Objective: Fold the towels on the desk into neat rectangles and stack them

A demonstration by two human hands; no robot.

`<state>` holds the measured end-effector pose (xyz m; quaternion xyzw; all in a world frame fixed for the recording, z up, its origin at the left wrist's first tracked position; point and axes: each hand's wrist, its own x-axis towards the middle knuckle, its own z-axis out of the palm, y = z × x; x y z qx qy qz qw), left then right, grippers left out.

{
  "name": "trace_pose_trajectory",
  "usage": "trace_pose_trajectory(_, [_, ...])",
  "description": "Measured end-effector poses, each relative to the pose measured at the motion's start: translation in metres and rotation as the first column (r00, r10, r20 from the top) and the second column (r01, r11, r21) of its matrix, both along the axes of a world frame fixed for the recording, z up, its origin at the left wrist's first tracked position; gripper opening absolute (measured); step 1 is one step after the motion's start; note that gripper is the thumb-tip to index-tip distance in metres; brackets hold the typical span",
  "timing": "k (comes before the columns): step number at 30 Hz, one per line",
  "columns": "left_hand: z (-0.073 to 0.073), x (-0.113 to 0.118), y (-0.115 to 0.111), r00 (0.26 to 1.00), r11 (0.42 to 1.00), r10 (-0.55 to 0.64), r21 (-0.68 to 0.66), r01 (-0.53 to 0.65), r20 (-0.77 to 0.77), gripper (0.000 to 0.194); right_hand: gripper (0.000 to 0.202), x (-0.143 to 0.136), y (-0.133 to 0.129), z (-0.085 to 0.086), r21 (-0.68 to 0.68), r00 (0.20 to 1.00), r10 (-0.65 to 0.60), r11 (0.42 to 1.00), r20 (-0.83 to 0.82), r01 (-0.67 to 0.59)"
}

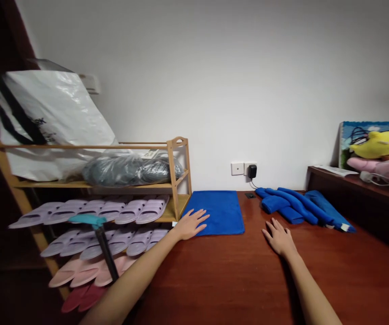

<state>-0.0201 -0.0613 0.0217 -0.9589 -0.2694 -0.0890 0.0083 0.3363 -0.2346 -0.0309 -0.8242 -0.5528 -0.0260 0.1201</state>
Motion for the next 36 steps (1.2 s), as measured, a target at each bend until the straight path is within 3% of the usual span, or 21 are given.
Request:
trace_pose_trajectory(4, [-0.004,-0.003,-0.033,0.999,0.999,0.016,0.043,-0.018,0.047,0.055,0.056,0.016,0.002,-0.001,0.096,0.993,-0.105,0.99,0.061,0.099])
trace_pose_trajectory(10, [-0.012,-0.005,-0.068,0.983,0.995,0.09,-0.049,-0.083,0.163,0.055,0.05,0.027,0.028,0.0,0.1,0.989,-0.09,0.992,0.117,0.078])
trace_pose_trajectory(17, [-0.012,-0.007,-0.066,0.974,0.993,0.102,-0.087,-0.086,0.204,0.056,0.06,0.033,0.049,-0.004,0.078,0.978,-0.158,0.986,0.138,0.148])
trace_pose_trajectory(24, [-0.016,-0.008,-0.066,0.972,0.991,0.122,-0.08,-0.108,0.201,0.056,0.058,0.035,0.049,-0.007,0.202,0.969,-0.217,0.961,0.12,0.19])
trace_pose_trajectory(27, [-0.016,-0.008,-0.066,0.971,0.988,0.132,-0.107,-0.112,0.2,0.055,0.058,0.04,0.045,0.0,0.298,0.951,-0.302,0.916,0.07,0.269])
trace_pose_trajectory(33, [-0.013,-0.011,-0.069,0.963,0.983,0.145,-0.145,-0.114,0.227,0.054,0.059,0.043,0.035,0.02,0.464,0.877,-0.48,0.772,-0.023,0.435])
trace_pose_trajectory(36, [-0.011,-0.012,-0.071,0.96,0.979,0.147,-0.173,-0.107,0.239,0.054,0.059,0.028,0.043,0.016,0.474,0.914,-0.402,0.817,0.058,0.329])
